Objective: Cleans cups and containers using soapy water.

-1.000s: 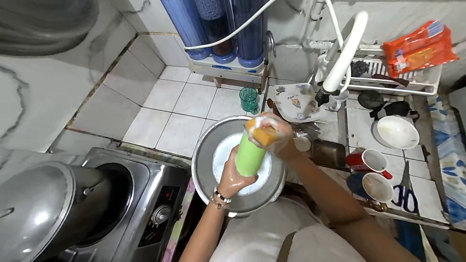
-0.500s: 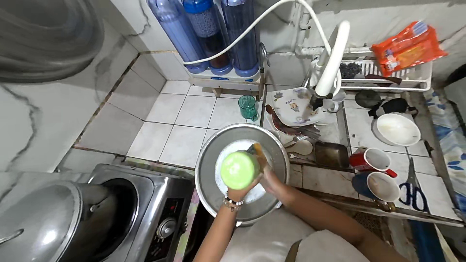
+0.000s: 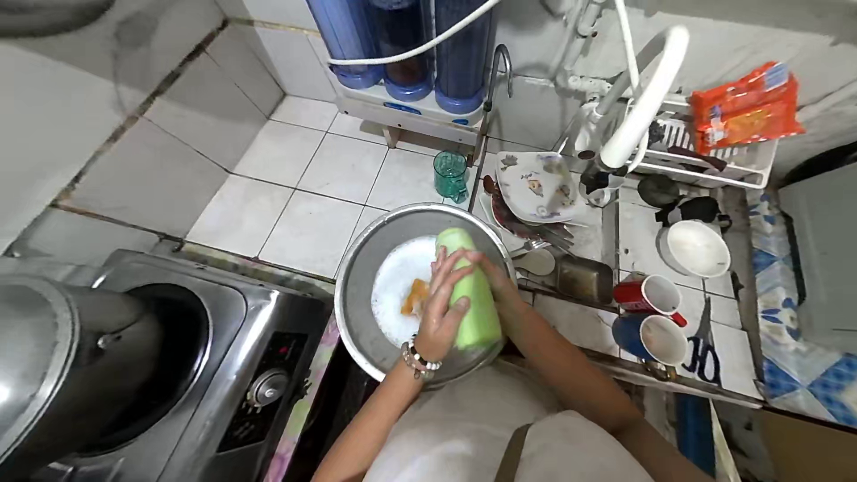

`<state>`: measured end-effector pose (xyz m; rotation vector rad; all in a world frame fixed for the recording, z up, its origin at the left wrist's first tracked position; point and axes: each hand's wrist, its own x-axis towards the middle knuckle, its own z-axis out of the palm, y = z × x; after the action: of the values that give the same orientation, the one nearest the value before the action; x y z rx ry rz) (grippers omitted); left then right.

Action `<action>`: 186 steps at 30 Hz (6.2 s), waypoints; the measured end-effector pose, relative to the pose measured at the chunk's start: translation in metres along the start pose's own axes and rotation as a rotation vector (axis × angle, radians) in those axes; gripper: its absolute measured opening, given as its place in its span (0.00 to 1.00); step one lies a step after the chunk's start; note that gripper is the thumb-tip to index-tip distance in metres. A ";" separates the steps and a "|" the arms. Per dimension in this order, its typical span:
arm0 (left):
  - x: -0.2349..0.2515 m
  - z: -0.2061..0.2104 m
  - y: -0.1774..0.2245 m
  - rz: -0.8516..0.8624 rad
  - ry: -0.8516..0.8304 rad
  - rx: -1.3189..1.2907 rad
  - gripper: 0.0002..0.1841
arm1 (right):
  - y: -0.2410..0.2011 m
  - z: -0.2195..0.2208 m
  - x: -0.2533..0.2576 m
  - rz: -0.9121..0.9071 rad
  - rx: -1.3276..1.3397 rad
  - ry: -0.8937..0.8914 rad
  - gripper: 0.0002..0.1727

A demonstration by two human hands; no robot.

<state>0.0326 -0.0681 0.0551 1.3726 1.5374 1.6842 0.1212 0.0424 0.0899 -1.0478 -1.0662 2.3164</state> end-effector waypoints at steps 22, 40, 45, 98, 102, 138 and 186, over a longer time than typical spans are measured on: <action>0.053 0.003 0.017 0.181 0.276 -0.340 0.42 | 0.006 -0.034 -0.001 -0.568 -0.437 -0.365 0.44; 0.263 -0.096 -0.120 -0.410 0.256 0.406 0.60 | 0.037 -0.033 0.016 0.003 -1.406 -0.056 0.27; 0.272 -0.089 -0.139 -0.483 0.148 0.384 0.63 | 0.038 -0.020 0.007 0.123 -1.348 0.185 0.31; 0.191 -0.167 -0.260 -0.168 -0.484 1.016 0.40 | 0.070 -0.186 -0.156 0.150 -0.909 1.309 0.32; 0.108 -0.067 -0.215 -0.094 -0.663 0.698 0.34 | 0.061 -0.190 -0.154 0.171 -0.882 1.300 0.31; 0.064 0.016 -0.099 -0.320 0.009 0.271 0.08 | 0.034 -0.330 -0.161 0.130 -0.610 0.976 0.32; 0.137 0.017 -0.023 -0.237 -0.465 1.228 0.17 | 0.021 -0.162 -0.018 0.420 -1.394 -0.114 0.53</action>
<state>-0.0109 0.0625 0.0792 1.7831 2.3630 0.0867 0.2549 0.0963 0.0120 -1.6496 -2.8664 1.6481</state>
